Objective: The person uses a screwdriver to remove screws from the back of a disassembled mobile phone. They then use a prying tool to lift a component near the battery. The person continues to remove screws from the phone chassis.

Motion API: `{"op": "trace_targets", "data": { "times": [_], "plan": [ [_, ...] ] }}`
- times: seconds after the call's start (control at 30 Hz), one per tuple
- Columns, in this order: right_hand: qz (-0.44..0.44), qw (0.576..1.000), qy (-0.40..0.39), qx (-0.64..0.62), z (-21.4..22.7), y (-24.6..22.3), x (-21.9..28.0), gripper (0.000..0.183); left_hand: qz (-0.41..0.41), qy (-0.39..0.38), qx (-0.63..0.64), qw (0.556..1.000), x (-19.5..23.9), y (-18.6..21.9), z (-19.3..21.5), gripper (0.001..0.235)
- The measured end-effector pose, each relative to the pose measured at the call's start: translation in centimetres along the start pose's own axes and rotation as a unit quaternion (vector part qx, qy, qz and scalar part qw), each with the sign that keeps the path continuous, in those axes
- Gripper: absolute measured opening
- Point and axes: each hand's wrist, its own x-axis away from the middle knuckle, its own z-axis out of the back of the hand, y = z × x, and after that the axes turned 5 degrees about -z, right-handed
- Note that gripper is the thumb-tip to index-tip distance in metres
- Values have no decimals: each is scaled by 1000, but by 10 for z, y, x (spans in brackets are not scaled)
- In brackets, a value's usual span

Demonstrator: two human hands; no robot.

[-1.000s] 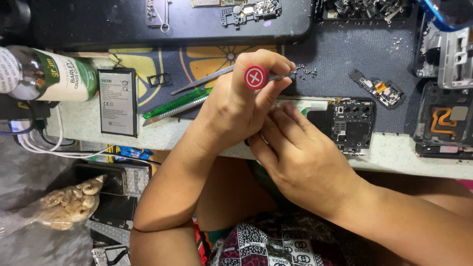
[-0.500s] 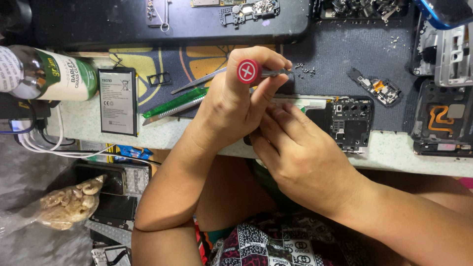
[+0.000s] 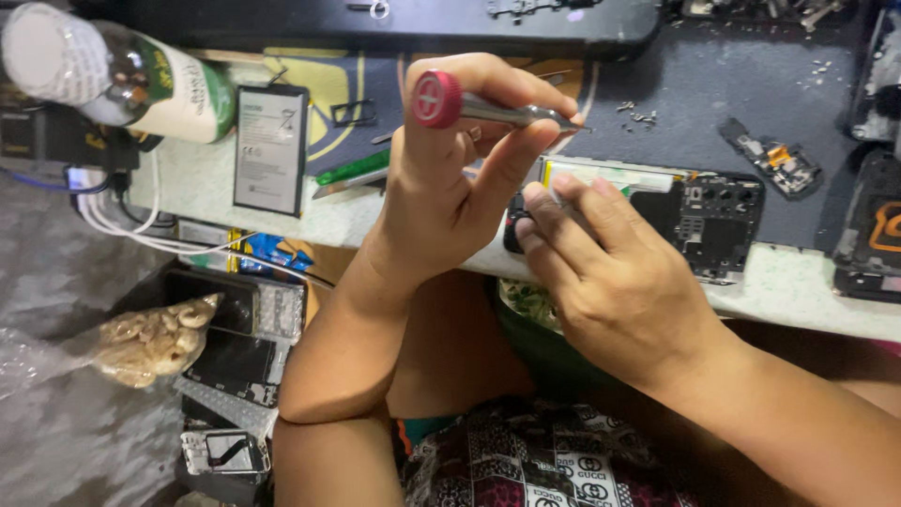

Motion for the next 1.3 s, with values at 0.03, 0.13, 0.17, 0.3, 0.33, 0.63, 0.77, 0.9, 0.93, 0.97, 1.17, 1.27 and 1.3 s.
{"op": "trace_targets", "data": {
  "times": [0.03, 0.13, 0.17, 0.3, 0.33, 0.63, 0.77, 0.9, 0.93, 0.97, 1.17, 1.27, 1.3],
  "plan": [
    [2, 1000, 0, 6, 0, 0, 0, 33, 7, 7, 15, 1000, 3, 3, 2, 26],
    [-3, 1000, -3, 18, -1, -4, 2, 36, 61, 42, 90, 993, 17, 9, 5, 21],
    [-6, 1000, -2, 17, -2, -4, 2, 36, 69, 61, 115, 989, 22, 9, 4, 22],
    [-14, 1000, -3, 10, -2, -6, 2, 38, 105, 138, 162, 971, 36, -1, -2, 23],
    [-15, 1000, -4, 7, -3, -5, 2, 38, 112, 155, 163, 968, 39, -4, -4, 23],
    [-17, 1000, 2, 15, -2, -6, 3, 35, 132, 203, 148, 959, 48, -15, -10, 24],
    [-18, 1000, 3, 8, -3, -5, 3, 32, 146, 209, 147, 956, 45, -17, -10, 25],
    [-15, 1000, 0, 6, -3, -4, 3, 33, 155, 215, 163, 950, 45, -17, -10, 25],
    [-14, 1000, -1, 6, -3, -4, 3, 33, 156, 216, 165, 950, 45, -17, -10, 26],
    [-13, 1000, -3, 5, -3, -4, 3, 33, 157, 214, 166, 950, 44, -17, -10, 26],
    [-14, 1000, -6, 2, -4, -3, 4, 35, 159, 206, 155, 953, 44, -16, -10, 26],
    [-16, 1000, -6, 1, -4, -3, 4, 34, 157, 205, 149, 954, 44, -16, -10, 25],
    [-17, 1000, -6, 2, -4, -3, 4, 33, 157, 205, 149, 955, 44, -16, -10, 24]
  ]
}}
